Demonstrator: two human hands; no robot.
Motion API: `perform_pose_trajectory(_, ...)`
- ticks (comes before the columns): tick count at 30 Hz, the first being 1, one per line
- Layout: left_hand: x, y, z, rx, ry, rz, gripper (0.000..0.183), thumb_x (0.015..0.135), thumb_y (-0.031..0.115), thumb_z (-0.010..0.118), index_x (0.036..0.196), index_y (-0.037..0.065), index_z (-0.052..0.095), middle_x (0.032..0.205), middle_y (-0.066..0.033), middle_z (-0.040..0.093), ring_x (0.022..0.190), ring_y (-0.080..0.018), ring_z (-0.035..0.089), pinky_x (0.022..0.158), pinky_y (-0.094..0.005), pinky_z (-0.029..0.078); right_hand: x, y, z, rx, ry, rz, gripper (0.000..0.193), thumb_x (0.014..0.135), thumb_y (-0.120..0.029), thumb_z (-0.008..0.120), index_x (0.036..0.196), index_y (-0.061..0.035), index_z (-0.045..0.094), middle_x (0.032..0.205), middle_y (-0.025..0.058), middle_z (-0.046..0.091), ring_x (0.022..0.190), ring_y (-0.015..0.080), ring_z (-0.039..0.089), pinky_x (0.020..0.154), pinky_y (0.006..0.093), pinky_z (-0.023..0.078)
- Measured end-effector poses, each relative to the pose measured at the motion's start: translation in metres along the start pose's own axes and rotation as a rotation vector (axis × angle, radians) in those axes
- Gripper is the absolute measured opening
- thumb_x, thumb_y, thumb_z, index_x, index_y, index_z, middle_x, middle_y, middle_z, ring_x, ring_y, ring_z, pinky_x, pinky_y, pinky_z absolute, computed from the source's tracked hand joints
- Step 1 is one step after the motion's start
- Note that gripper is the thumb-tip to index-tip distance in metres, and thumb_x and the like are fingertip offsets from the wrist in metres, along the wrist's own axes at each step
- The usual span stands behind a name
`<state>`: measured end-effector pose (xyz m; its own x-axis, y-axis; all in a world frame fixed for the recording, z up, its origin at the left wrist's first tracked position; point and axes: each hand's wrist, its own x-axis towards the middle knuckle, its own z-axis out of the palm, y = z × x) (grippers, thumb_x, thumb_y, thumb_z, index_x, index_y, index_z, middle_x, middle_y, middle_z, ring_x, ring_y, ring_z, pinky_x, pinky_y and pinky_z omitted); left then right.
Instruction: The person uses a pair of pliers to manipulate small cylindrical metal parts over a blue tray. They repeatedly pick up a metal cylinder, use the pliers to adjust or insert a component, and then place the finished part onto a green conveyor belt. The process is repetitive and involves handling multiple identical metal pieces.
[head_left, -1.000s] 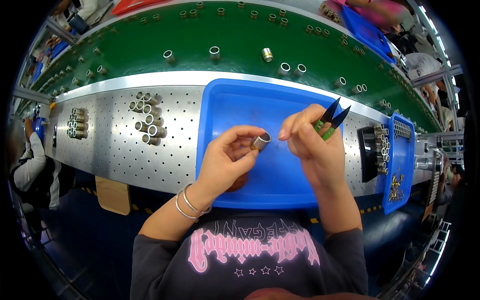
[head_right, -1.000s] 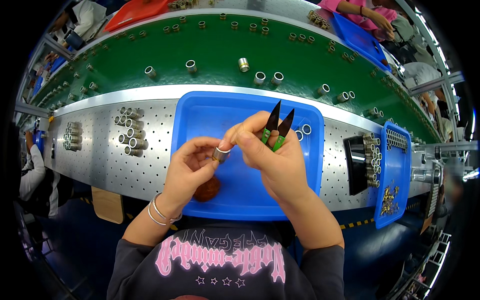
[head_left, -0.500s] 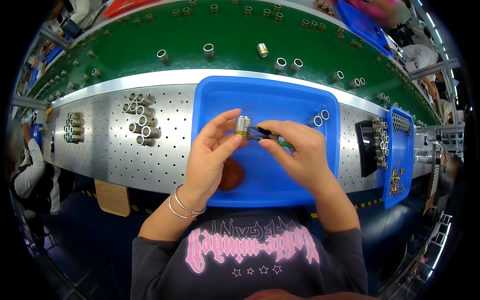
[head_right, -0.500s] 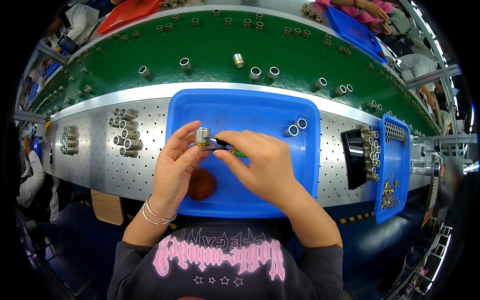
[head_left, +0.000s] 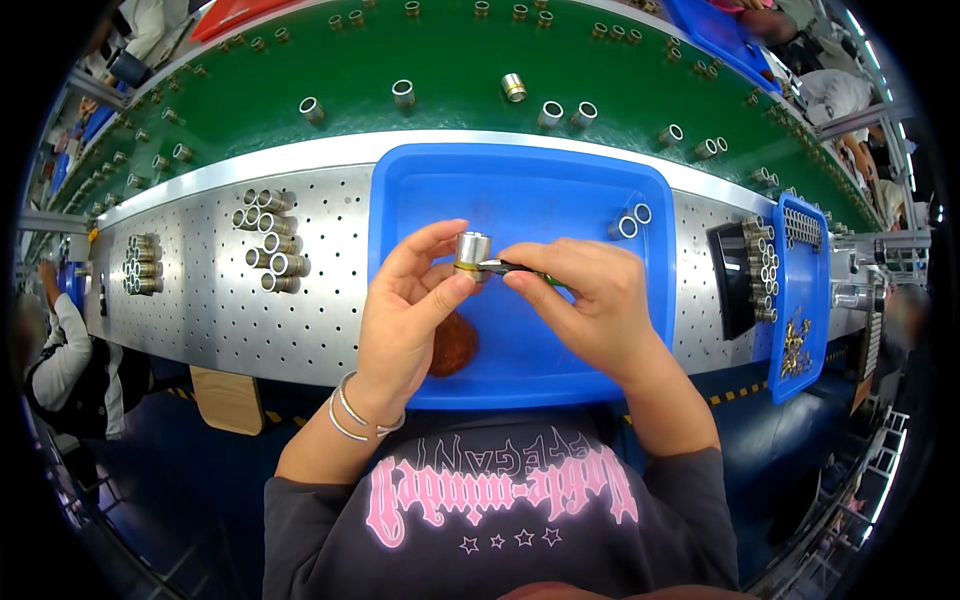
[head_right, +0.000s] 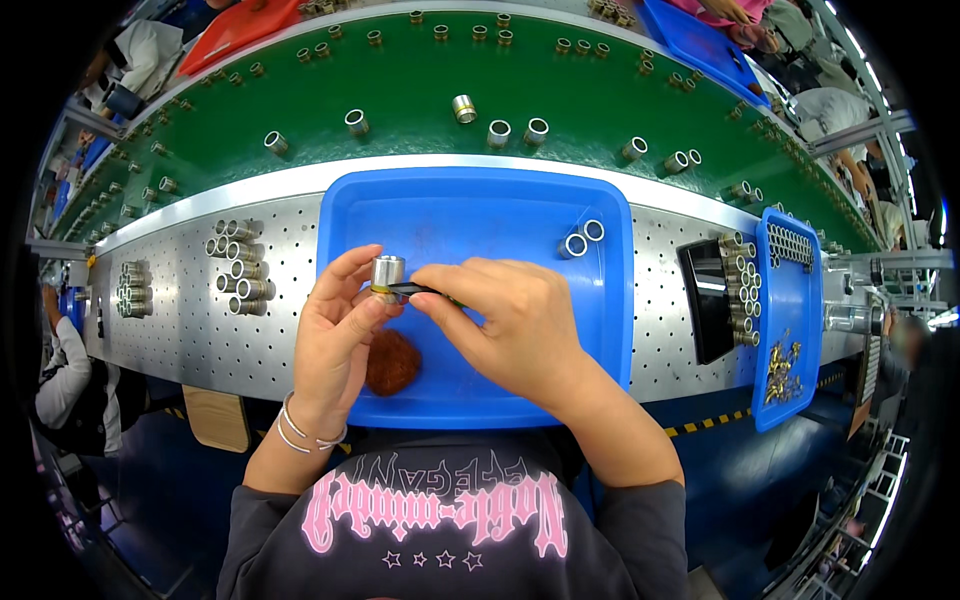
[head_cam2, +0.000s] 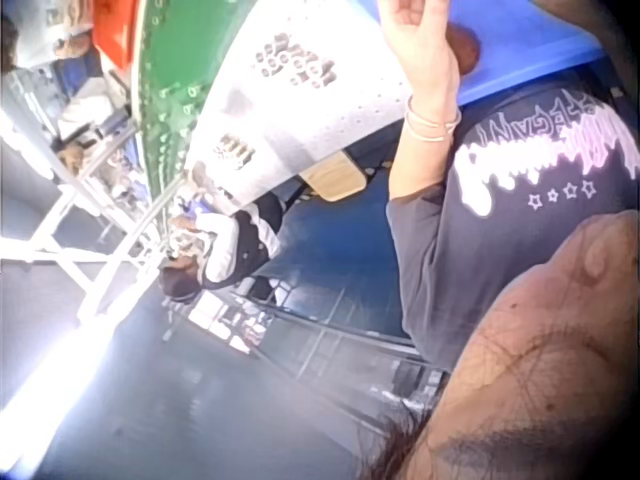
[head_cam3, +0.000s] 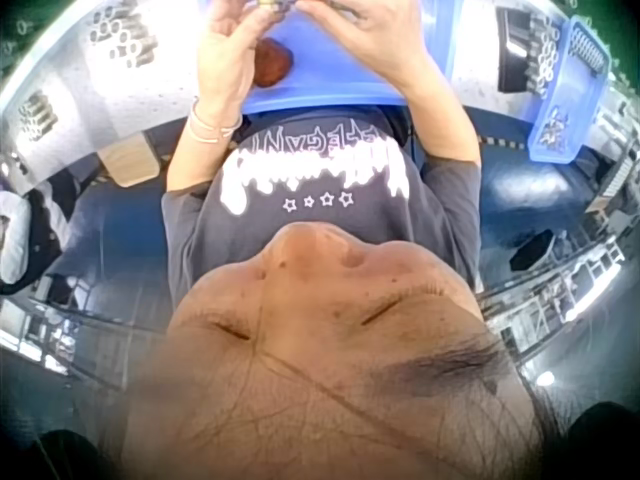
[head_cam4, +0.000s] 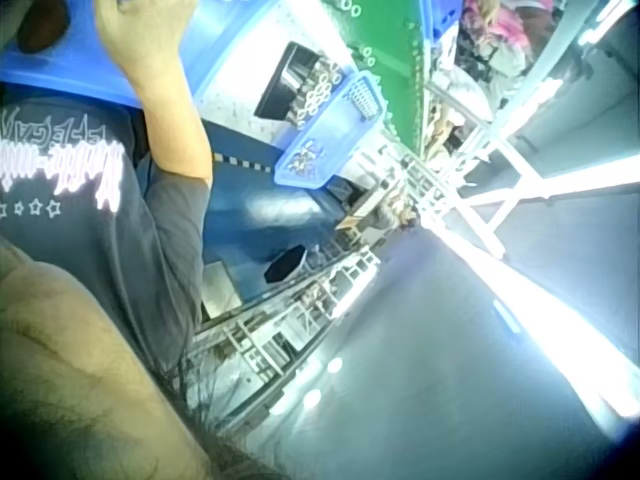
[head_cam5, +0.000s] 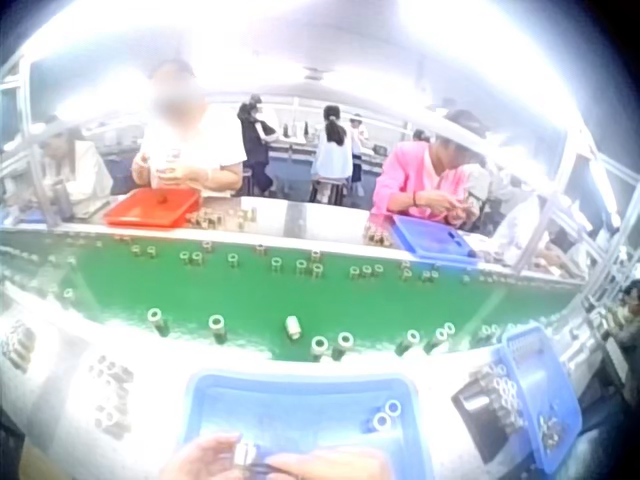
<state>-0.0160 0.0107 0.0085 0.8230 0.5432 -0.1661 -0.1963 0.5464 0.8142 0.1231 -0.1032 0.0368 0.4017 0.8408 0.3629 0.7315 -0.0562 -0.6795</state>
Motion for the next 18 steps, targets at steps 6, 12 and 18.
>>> perform_pose_trajectory(6, 0.0001, -0.0002, 0.0009, 0.017, 0.010, 0.006, 0.042, 0.084, 0.003, 0.060, 0.123, 0.000, 0.045, 0.114, -0.0114, 0.051, 0.099, -0.0183, 0.056, 0.087, -0.0305, 0.045, 0.0009, 0.0005, -0.0007, -0.004, 0.001, 0.001, 0.008, 0.077, -0.017, 0.067, 0.082, -0.0115, 0.067, 0.063, 0.0037, 0.060, 0.053, 0.0196, 0.057, 0.046, 0.0297, 0.041)
perform_pose_trajectory(12, 0.0017, 0.0038, 0.0018, -0.066, -0.003, -0.042, 0.040, 0.086, 0.006, 0.056, 0.125, 0.001, 0.045, 0.112, -0.0106, 0.053, 0.101, -0.0210, 0.056, 0.089, -0.0322, 0.045, 0.0019, 0.0026, 0.0039, 0.116, 0.068, 0.041, 0.016, 0.077, -0.017, 0.067, 0.089, -0.0064, 0.065, 0.075, 0.0070, 0.064, 0.061, 0.0215, 0.062, 0.052, 0.0284, 0.046)
perform_pose_trajectory(18, 0.0033, 0.0006, 0.0028, -0.087, 0.000, -0.076, 0.043, 0.085, 0.004, 0.058, 0.125, 0.001, 0.044, 0.113, -0.0104, 0.053, 0.101, -0.0212, 0.056, 0.089, -0.0322, 0.045, 0.0029, -0.0011, -0.0037, 0.150, -0.025, 0.173, 0.022, 0.078, -0.018, 0.067, 0.095, -0.0050, 0.061, 0.080, 0.0096, 0.064, 0.066, 0.0231, 0.063, 0.056, 0.0289, 0.048)
